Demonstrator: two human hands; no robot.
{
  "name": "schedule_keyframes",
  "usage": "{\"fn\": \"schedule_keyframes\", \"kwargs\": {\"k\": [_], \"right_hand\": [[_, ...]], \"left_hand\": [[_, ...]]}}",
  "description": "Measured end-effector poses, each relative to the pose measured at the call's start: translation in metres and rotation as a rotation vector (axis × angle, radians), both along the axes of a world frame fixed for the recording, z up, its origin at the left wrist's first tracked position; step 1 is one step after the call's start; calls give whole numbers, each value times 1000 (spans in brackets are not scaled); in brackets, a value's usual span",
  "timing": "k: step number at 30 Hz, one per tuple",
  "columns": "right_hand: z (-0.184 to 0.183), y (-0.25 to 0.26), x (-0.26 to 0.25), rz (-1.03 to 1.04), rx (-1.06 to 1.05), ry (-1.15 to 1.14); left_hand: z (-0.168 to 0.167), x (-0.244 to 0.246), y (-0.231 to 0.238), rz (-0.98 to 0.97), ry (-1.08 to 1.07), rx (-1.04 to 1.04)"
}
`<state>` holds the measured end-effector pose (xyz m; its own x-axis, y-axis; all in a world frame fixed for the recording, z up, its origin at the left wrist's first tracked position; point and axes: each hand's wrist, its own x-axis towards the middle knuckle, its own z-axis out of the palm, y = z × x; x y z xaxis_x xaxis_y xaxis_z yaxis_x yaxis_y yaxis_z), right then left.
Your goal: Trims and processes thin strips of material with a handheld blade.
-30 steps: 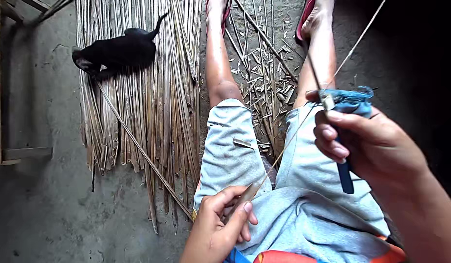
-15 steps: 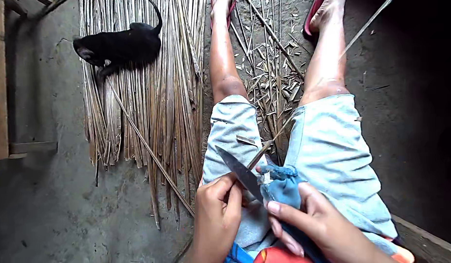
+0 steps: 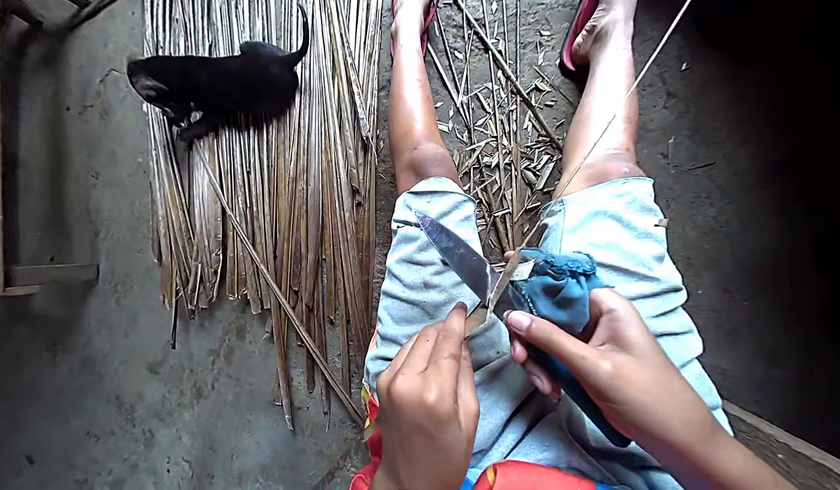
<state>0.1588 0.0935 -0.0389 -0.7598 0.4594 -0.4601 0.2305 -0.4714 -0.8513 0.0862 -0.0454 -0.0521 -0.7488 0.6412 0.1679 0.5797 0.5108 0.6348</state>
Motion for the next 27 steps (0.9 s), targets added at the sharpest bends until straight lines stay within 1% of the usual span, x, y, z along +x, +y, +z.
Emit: {"fn": "schedule_keyframes", "kwargs": {"k": [2, 3, 5, 6, 7, 8, 9, 10, 12, 13, 15, 17, 21, 25, 27], "right_hand": [[-1, 1, -3, -12, 48, 3], [-3, 2, -3, -25, 125, 14], [-8, 15, -1, -88, 399, 10], [-7, 29, 1, -149, 487, -5], [-5, 45, 3, -194, 507, 10], [-1, 58, 5, -202, 477, 48], [3, 62, 7, -154, 418, 80], [7, 59, 9, -59, 321, 91], [11, 36, 8, 122, 45, 75], [9, 23, 6, 164, -129, 42], [2, 5, 4, 196, -429, 1], [-1, -4, 4, 225, -587, 17], [-1, -9, 8, 261, -663, 44], [-3, -9, 10, 247, -647, 34], [-3, -10, 10, 190, -612, 6]], "left_hand": [[0, -1, 1, 6, 21, 0], [1, -1, 1, 7, 27, -4], [2, -1, -1, 12, 27, -17], [2, -1, -4, 18, 17, -30], [0, -1, -7, 28, -2, -41], [-3, -2, -11, 38, -25, -46], [-5, -3, -14, 45, -45, -47], [-6, -3, -16, 49, -65, -45], [-7, -3, -12, 48, -94, -20], [-6, -3, -9, 48, -90, -10], [-5, -1, -4, 54, -45, -6], [-5, -1, -4, 57, 0, -29], [-5, -2, -6, 44, -36, -39], [-2, -1, -4, 36, -118, -29], [-2, 0, -4, 30, -131, -28]]}}
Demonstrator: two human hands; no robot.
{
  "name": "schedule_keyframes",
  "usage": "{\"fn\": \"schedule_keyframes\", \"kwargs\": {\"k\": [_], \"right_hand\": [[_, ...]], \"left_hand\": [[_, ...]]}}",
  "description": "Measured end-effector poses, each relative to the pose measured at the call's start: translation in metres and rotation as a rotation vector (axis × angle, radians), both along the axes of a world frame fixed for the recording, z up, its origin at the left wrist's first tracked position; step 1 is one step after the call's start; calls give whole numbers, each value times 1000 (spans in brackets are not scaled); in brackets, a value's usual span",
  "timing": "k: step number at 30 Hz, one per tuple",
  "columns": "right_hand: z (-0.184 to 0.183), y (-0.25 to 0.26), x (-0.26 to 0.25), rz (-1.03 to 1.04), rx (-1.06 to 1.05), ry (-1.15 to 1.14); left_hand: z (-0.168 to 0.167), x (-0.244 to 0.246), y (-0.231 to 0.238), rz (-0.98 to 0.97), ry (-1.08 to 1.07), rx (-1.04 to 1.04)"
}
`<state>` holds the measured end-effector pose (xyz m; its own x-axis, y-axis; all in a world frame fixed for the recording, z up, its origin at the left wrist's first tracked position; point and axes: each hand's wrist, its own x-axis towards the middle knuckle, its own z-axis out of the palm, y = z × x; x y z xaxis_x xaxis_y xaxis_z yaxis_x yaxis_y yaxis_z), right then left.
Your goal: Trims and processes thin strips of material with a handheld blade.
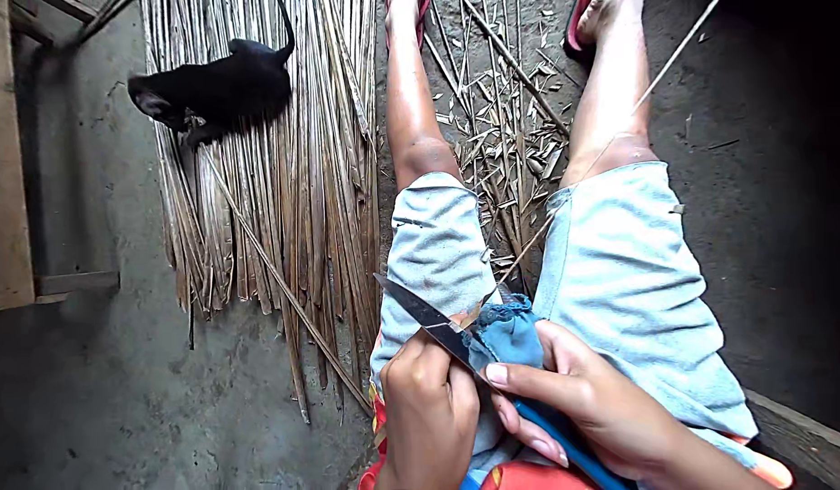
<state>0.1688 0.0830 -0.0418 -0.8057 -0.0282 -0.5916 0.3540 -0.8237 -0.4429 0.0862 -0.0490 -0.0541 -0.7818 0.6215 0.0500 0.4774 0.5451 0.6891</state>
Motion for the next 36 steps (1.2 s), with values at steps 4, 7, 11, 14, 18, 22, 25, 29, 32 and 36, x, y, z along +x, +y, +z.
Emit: {"fn": "schedule_keyframes", "kwargs": {"k": [4, 7, 11, 14, 18, 22, 25, 29, 32, 36], "right_hand": [[-3, -3, -6, -105, 112, -39], [-4, -3, -10, -133, 246, -56], [-16, 1, -14, -73, 526, -58], [-36, 5, -12, -113, 973, -1], [-28, 50, -15, -243, 859, -127], [-13, 37, -9, -54, 405, 13], [-21, 11, -10, 33, 243, 101], [-22, 13, -15, -73, 283, 65], [-18, 38, -18, -215, 401, 10], [-13, 62, -16, -297, 437, 28]], "left_hand": [[0, 4, 4, -11, 20, 9], [-1, 5, 6, -7, 72, 8], [-7, 5, 7, -11, 121, -28], [-7, 6, 3, 5, 105, -55], [-9, 7, -9, 44, 56, -51], [-9, 7, -7, 50, 40, -29], [-7, 6, -4, 38, 64, -2], [-4, 5, -11, 6, -57, 25], [0, 6, -16, -16, -194, 53], [0, 2, -20, -53, -304, 119]]}}
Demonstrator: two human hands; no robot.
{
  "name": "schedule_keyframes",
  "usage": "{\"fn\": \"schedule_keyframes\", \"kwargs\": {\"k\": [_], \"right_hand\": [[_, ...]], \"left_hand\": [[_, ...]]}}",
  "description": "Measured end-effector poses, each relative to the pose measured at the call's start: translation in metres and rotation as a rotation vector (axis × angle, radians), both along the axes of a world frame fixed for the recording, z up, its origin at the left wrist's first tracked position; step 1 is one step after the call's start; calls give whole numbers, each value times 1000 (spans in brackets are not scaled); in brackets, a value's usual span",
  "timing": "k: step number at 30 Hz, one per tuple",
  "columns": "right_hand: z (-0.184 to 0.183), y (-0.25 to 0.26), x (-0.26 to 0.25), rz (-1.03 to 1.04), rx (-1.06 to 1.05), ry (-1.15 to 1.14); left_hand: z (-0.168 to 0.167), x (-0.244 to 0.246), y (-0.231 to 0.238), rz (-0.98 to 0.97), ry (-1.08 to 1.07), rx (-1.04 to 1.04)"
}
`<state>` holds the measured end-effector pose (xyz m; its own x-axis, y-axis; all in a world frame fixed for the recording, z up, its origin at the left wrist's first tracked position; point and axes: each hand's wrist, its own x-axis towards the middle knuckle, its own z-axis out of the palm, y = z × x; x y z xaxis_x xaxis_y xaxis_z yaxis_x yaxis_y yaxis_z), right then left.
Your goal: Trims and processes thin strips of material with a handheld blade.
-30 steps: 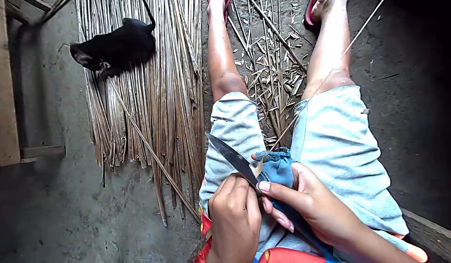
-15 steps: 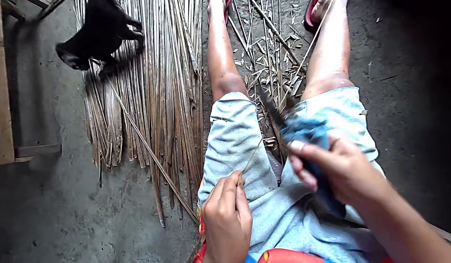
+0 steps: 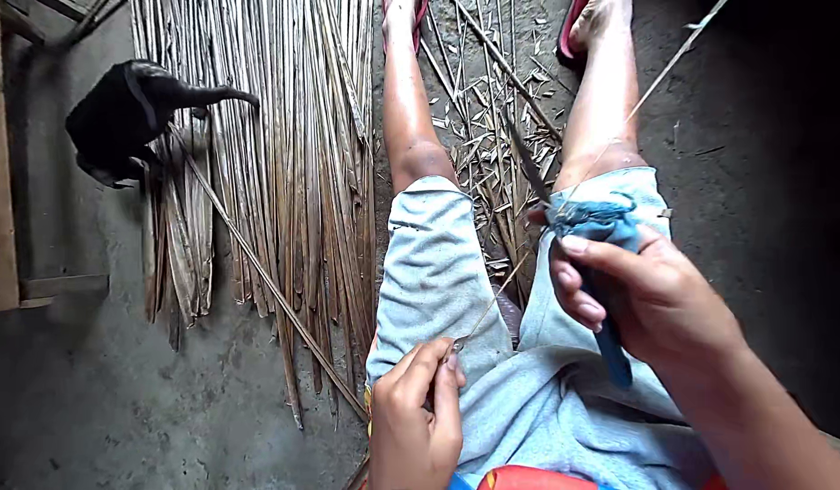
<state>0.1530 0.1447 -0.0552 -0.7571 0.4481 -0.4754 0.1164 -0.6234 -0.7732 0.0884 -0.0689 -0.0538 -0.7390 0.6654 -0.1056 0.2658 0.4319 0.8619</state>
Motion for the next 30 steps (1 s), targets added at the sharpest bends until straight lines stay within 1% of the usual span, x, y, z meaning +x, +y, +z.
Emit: {"fn": "schedule_keyframes", "kwargs": {"k": [2, 5, 7, 8, 10, 14, 16, 18, 20, 21, 24, 26, 28, 30], "right_hand": [[0, -7, 4, 83, -37, 45], [-6, -41, 15, 331, -203, 124], [-11, -52, 17, 372, -265, 162], [-9, -48, 16, 344, -257, 154], [-4, -28, 11, 231, -148, 120], [12, 39, 8, -20, 76, 49], [12, 64, 11, -106, 123, 87], [9, 77, 13, -146, 144, 130], [11, 61, 14, -121, 187, 74], [14, 43, 15, -51, 176, 33], [17, -25, 21, 184, -127, 6], [18, -51, 24, 255, -300, 36], [24, -62, 25, 255, -359, 38], [31, -65, 27, 247, -360, 5]], "left_hand": [[1, -3, 0, -19, -74, 47], [3, -8, 3, -16, -107, 78], [4, -9, 5, -14, -92, 74], [4, -9, 4, -23, -99, 72], [4, -9, 1, -44, -129, 71], [4, -7, -5, -58, -182, 73], [6, -9, -6, -59, -207, 52], [5, -11, -7, -76, -205, 39], [4, -14, -5, -70, -169, 33], [3, -15, -2, -53, -145, 29], [4, -16, 10, 0, -94, 34], [3, -16, 17, 31, -20, 16], [3, -15, 20, 62, 56, 2], [3, -16, 22, 84, 103, -3]]}}
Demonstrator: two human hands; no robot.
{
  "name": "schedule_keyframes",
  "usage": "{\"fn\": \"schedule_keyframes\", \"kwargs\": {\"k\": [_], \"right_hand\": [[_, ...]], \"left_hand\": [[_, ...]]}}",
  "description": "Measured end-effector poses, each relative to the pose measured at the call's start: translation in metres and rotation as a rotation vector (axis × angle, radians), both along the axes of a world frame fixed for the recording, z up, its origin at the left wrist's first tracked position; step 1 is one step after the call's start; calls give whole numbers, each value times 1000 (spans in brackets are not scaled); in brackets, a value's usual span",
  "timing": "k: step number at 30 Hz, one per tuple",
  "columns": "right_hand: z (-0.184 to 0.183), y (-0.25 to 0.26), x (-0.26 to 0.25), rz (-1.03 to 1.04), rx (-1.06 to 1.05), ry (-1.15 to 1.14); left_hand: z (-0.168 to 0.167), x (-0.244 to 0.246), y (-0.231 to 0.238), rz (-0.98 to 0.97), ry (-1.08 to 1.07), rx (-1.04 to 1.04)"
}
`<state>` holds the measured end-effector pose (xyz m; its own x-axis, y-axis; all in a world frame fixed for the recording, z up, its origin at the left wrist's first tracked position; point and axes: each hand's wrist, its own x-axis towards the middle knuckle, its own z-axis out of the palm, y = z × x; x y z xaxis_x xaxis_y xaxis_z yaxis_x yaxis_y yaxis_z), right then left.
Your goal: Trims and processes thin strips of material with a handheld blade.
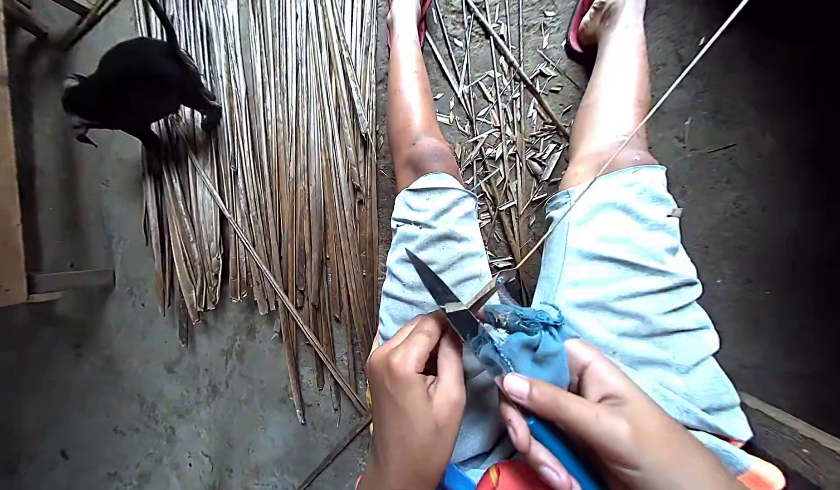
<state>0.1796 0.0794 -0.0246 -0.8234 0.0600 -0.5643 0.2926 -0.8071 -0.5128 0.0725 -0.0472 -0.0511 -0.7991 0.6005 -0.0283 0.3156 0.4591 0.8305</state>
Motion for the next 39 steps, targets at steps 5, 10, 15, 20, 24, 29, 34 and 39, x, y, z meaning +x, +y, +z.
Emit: {"fn": "schedule_keyframes", "kwargs": {"k": [5, 10, 15, 20, 24, 29, 34, 39], "right_hand": [[1, 4, 1, 3, 10, -47], [-4, 6, -13, -10, 22, -70], [-7, 5, -26, -55, 72, -109], [-18, 10, -34, -111, 263, -125], [-22, 6, -32, -156, 513, -71], [-31, 20, -26, -244, 928, -50], [-14, 78, -10, -314, 788, -62], [-15, 24, -4, 51, 238, 9]], "left_hand": [[0, 3, 5, 25, 153, -43], [-2, 11, 4, 25, 278, -82], [-4, 15, 3, 40, 371, -134], [-5, 15, 6, 26, 402, -132], [-4, 14, 10, 17, 374, -104], [-1, 15, 9, -7, 348, -108], [-13, 15, -13, 51, 248, -146], [-12, 17, -5, 38, 233, -127]]}}
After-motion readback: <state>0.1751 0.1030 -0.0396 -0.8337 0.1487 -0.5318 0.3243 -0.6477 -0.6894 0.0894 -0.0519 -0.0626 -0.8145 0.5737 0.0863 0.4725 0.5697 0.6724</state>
